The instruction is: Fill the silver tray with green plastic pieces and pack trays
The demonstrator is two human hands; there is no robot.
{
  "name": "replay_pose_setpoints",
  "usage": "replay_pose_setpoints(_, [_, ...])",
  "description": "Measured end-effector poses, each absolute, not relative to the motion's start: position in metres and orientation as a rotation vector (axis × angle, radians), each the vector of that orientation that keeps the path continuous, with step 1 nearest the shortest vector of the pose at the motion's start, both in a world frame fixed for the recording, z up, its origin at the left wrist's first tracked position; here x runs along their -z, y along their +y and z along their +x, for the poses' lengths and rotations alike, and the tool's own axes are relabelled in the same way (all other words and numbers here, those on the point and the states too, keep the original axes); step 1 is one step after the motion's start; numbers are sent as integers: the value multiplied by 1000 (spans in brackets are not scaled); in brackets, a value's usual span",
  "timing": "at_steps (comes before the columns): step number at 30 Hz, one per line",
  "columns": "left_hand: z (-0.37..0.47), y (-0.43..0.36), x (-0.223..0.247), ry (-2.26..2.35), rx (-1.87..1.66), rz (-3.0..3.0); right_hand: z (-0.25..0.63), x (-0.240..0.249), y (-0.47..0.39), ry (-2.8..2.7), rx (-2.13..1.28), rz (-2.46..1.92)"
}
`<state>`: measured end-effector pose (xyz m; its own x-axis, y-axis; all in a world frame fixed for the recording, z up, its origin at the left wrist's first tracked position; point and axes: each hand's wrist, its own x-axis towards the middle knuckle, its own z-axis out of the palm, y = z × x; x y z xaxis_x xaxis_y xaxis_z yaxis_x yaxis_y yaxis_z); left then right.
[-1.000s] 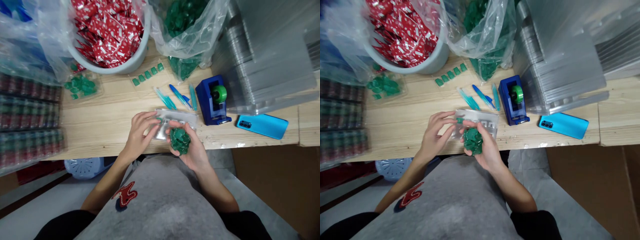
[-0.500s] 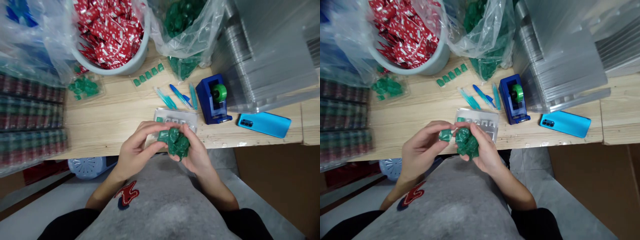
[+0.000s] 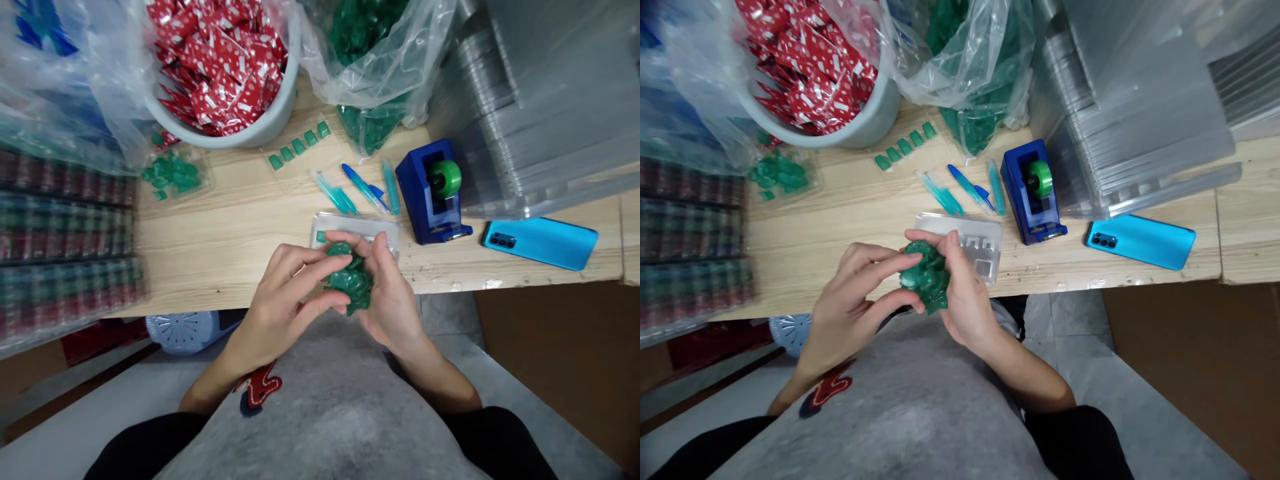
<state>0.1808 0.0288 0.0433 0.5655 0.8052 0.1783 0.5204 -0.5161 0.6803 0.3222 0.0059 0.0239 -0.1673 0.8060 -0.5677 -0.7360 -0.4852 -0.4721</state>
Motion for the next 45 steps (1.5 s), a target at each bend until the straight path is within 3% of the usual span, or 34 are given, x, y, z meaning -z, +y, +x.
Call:
replay_pose_setpoints(6, [178, 27, -47, 1057, -624, 2199, 320, -26, 8, -102, -1856, -957])
replay_pose_setpoints(12, [170, 33, -29, 1024, -839, 1827, 327, -15, 10, -94, -1930, -965])
replay_pose_setpoints(20, [51, 142, 65, 1987, -1298, 1457, 336, 4, 9, 40, -1924, -1103])
replay_pose_setpoints(26, [0, 196, 73, 2215, -1276, 1396, 334, 1, 7, 70, -1900, -1123])
replay_pose_setpoints(32, [7, 176, 71, 2268, -1281, 1326, 332, 3, 8, 49, -1917, -1090])
replay_pose_setpoints(35, [46, 135, 55, 2152, -1259, 1416, 328, -1, 12, 83, -1938, -1056])
replay_pose_setpoints(41, [147, 48, -28, 1093, -713, 2178, 314, -13, 14, 23, -1978, -948])
replay_pose_setpoints(45, [174, 36, -54, 914, -525, 2373, 309, -20, 11, -61, -1891, -952])
